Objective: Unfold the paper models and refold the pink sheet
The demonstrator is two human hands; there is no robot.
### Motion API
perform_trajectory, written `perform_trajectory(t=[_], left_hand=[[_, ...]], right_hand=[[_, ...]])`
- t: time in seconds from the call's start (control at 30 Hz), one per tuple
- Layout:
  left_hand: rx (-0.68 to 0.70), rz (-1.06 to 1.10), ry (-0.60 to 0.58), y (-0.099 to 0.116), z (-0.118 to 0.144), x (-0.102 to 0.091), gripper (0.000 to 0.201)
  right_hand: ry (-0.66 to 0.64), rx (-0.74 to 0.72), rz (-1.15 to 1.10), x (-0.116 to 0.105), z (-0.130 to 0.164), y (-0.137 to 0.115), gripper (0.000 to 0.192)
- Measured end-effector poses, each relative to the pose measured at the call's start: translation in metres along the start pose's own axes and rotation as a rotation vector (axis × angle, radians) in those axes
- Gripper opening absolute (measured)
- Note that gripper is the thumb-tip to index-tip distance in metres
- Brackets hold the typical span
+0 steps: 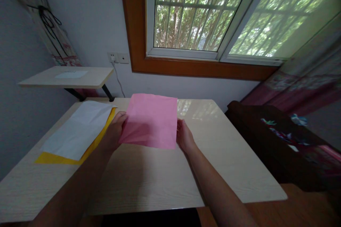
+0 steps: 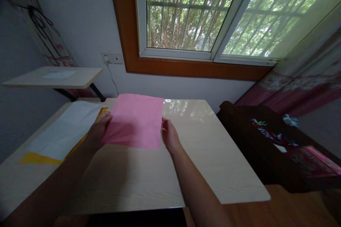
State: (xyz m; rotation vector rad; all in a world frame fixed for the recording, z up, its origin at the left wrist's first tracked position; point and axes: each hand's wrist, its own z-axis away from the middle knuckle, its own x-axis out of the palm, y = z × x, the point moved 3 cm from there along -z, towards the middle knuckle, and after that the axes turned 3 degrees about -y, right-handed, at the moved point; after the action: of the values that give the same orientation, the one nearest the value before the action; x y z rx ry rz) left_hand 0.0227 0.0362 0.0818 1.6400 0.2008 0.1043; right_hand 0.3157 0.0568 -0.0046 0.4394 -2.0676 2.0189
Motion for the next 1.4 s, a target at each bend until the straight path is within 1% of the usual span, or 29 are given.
perform_trajectory(t=[0.07, 0.13, 0.2, 0.27, 0.33, 0.4, 0.47, 0.53, 0.57, 0.63, 0.8, 0.87, 0.9, 0.97, 1.0, 1.03, 1.07, 1.1, 1.17, 1.23, 1.27, 1.33, 1.4], left_hand=[[-0.035, -0.039, -0.035, -0.015, -0.008, 0.007, 0.02], [-0.083, -0.036, -0.086, -0.031, -0.012, 0.013, 0.02], [-0.121, 0.019, -0.131, -0.048, -0.014, 0.016, 0.021], [-0.141, 0.072, -0.189, -0.062, -0.014, 0.017, 0.023], [-0.179, 0.101, -0.267, -0.072, -0.014, 0.017, 0.026], [-0.206, 0.127, -0.315, -0.077, -0.014, 0.013, 0.033], [-0.187, 0.106, -0.331, -0.076, -0.014, 0.009, 0.052], [-0.131, 0.015, -0.332, -0.073, -0.016, 0.004, 0.076], [-0.101, -0.047, -0.327, -0.071, -0.017, 0.003, 0.085], [-0.049, -0.167, -0.313, -0.068, -0.018, 0.0, 0.091], [0.033, -0.335, -0.324, -0.074, -0.019, 0.0, 0.085], [0.095, -0.4, -0.29, -0.078, -0.018, 0.001, 0.079], [0.154, -0.45, -0.248, -0.079, -0.017, 0.001, 0.075], [0.325, -0.593, -0.143, -0.075, -0.013, 0.003, 0.066], [0.422, -0.678, -0.103, -0.071, -0.011, 0.005, 0.06], [0.511, -0.759, -0.088, -0.067, -0.008, 0.009, 0.055], [0.586, -0.824, -0.104, -0.062, -0.004, 0.014, 0.05], [0.646, -0.87, -0.144, -0.057, 0.0, 0.019, 0.045], [0.733, -0.931, -0.279, -0.049, 0.01, 0.034, 0.04], [0.773, -0.987, -0.434, -0.046, 0.02, 0.051, 0.04], [0.773, -1.017, -0.48, -0.047, 0.024, 0.058, 0.042], [0.762, -1.073, -0.524, -0.053, 0.032, 0.07, 0.047], [0.727, -1.134, -0.526, -0.062, 0.036, 0.076, 0.052]], right_hand=[[0.048, 0.051, -0.123, -0.008, -0.003, 0.0, 0.061], [0.09, 0.092, -0.147, -0.012, -0.004, -0.001, 0.052], [0.101, 0.094, -0.093, -0.012, -0.003, -0.003, 0.039], [0.09, 0.081, -0.022, -0.01, -0.002, -0.003, 0.033], [0.081, 0.076, 0.048, -0.01, -0.002, -0.001, 0.036], [0.068, 0.066, 0.144, -0.012, -0.003, 0.001, 0.04], [0.036, 0.042, 0.256, -0.015, -0.004, 0.003, 0.043], [0.004, 0.004, 0.354, -0.018, -0.005, 0.003, 0.044], [-0.004, -0.018, 0.4, -0.019, -0.004, 0.002, 0.044], [-0.003, -0.058, 0.509, -0.02, -0.002, -0.001, 0.047], [-0.012, -0.096, 0.832, -0.018, 0.006, -0.011, 0.06], [-0.017, -0.103, 0.933, -0.016, 0.009, -0.013, 0.062], [-0.018, -0.107, 0.978, -0.015, 0.01, -0.014, 0.062], [-0.014, -0.148, 1.08, -0.013, 0.012, -0.017, 0.06], [0.0, -0.193, 1.145, -0.011, 0.013, -0.019, 0.057], [0.023, -0.254, 1.218, -0.008, 0.015, -0.023, 0.054], [0.051, -0.325, 1.291, -0.005, 0.017, -0.027, 0.049], [0.077, -0.395, 1.357, 0.0, 0.02, -0.032, 0.046], [0.053, -0.486, 1.416, 0.011, 0.025, -0.037, 0.042], [-0.071, -0.545, 1.418, 0.024, 0.029, -0.037, 0.042], [-0.122, -0.565, 1.418, 0.03, 0.03, -0.034, 0.042], [-0.226, -0.572, 1.458, 0.038, 0.032, -0.025, 0.045], [-0.292, -0.558, 1.529, 0.04, 0.033, -0.012, 0.047]])
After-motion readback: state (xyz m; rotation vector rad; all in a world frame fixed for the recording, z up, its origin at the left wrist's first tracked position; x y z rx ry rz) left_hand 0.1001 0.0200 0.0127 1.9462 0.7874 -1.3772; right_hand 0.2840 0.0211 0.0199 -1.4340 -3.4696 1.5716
